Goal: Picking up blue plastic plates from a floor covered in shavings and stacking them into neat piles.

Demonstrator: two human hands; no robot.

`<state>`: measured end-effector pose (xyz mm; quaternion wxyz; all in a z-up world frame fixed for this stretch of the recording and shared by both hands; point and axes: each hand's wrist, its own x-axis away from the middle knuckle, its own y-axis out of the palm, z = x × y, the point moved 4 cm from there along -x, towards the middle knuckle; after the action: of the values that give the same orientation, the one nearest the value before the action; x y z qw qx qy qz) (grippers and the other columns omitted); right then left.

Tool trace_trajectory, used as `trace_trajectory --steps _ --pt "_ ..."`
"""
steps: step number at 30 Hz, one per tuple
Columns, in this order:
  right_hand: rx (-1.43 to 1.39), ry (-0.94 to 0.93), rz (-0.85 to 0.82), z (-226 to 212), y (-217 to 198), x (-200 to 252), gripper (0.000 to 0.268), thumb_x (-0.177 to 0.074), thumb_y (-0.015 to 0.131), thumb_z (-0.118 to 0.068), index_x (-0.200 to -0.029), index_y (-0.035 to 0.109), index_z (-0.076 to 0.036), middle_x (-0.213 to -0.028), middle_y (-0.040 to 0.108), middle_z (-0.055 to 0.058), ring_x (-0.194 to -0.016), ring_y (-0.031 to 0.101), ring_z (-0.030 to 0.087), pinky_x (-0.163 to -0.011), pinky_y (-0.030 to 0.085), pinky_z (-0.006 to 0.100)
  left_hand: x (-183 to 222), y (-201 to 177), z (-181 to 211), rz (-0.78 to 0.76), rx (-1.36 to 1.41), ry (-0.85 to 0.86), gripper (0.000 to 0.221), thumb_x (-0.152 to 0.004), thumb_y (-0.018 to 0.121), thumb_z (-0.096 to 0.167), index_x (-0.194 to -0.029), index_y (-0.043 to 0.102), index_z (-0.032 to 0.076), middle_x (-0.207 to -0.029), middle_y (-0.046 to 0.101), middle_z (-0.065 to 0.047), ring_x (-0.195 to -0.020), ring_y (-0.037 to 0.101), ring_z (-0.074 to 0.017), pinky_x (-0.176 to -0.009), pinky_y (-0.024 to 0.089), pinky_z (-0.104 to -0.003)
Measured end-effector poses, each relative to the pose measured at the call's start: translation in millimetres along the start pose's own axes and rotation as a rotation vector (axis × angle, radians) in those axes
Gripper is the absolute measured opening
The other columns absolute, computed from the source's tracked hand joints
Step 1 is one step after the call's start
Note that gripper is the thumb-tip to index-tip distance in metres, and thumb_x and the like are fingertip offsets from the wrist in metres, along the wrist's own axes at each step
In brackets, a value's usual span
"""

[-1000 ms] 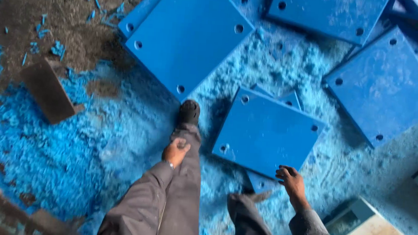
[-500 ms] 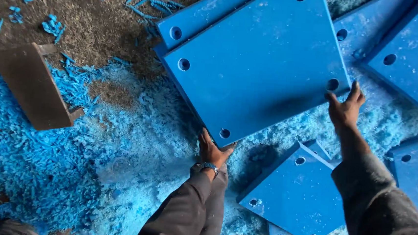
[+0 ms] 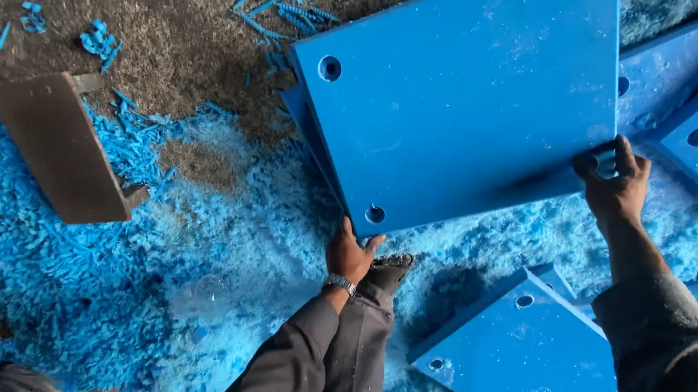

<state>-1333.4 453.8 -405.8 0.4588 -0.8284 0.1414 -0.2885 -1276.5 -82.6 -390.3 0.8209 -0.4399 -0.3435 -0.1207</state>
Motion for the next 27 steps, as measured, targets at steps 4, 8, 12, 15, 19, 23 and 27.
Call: trace_trajectory --steps 4,8,12,15,19,23,27 --pt "-0.123 -0.012 -0.170 -21 1 -6 0.044 -0.104 0.078 -0.039 -0.132 0.065 -0.009 -0.121 0.063 0.020 -0.112 0.057 0.033 -0.100 0.047 0.042 7 -9 0 -0.030 0.056 -0.093 0.100 -0.085 0.067 0.071 -0.146 0.042 -0.005 -0.130 0.060 -0.030 -0.112 0.062 -0.0471 -0.089 0.052 -0.055" --pt "-0.121 0.230 -0.131 -42 7 -22 0.066 -0.097 0.082 -0.052 -0.132 0.055 -0.003 -0.122 0.063 0.014 -0.115 0.061 0.027 -0.098 0.048 0.043 -27 -4 -7 0.062 0.054 -0.241 0.084 -0.086 0.054 0.074 -0.130 0.062 0.003 -0.119 0.069 -0.025 -0.107 0.065 -0.0449 -0.088 0.052 -0.054" --pt "0.033 -0.070 -0.028 -19 13 20 0.051 -0.106 0.073 -0.040 -0.130 0.060 0.004 -0.128 0.060 0.021 -0.111 0.061 0.034 -0.092 0.050 0.048 -14 -14 -22 0.113 0.005 -0.146 0.078 -0.093 0.054 0.073 -0.124 0.064 0.002 -0.114 0.070 -0.027 -0.106 0.064 -0.0475 -0.088 0.052 -0.054" --pt "-0.234 0.219 -0.118 -33 19 66 0.059 -0.103 0.078 -0.050 -0.123 0.052 0.000 -0.116 0.058 0.012 -0.090 0.065 0.019 -0.076 0.055 0.036 -19 -35 -39 0.083 0.050 -0.205 0.074 -0.089 0.054 0.072 -0.118 0.065 0.005 -0.111 0.072 -0.024 -0.103 0.065 -0.0472 -0.085 0.050 -0.055" --pt "-0.294 0.244 -0.163 -14 39 161 0.053 -0.102 0.079 -0.043 -0.121 0.055 0.000 -0.107 0.063 0.014 -0.090 0.062 0.019 -0.076 0.051 0.034 -17 -68 -62 0.134 -0.023 -0.127 0.073 -0.089 0.057 0.071 -0.118 0.064 0.005 -0.112 0.070 -0.023 -0.100 0.065 -0.0466 -0.081 0.052 -0.054" --pt "-0.320 0.340 -0.204 -19 52 217 0.064 -0.090 0.078 -0.045 -0.127 0.055 0.001 -0.109 0.065 0.014 -0.095 0.063 0.019 -0.084 0.051 0.035 -26 -107 -82 -0.011 -0.144 -0.110 0.069 -0.089 0.059 0.068 -0.122 0.067 0.008 -0.121 0.071 -0.019 -0.108 0.067 -0.0417 -0.087 0.052 -0.050" --pt "-0.546 0.571 -0.242 11 74 216 0.071 -0.097 0.068 -0.055 -0.139 0.057 0.000 -0.124 0.064 0.015 -0.108 0.060 0.021 -0.092 0.049 0.034 -54 -120 -67 -0.201 0.033 -0.150 0.067 -0.086 0.065 0.063 -0.126 0.067 0.009 -0.126 0.071 -0.014 -0.115 0.067 -0.0325 -0.093 0.051 -0.042"
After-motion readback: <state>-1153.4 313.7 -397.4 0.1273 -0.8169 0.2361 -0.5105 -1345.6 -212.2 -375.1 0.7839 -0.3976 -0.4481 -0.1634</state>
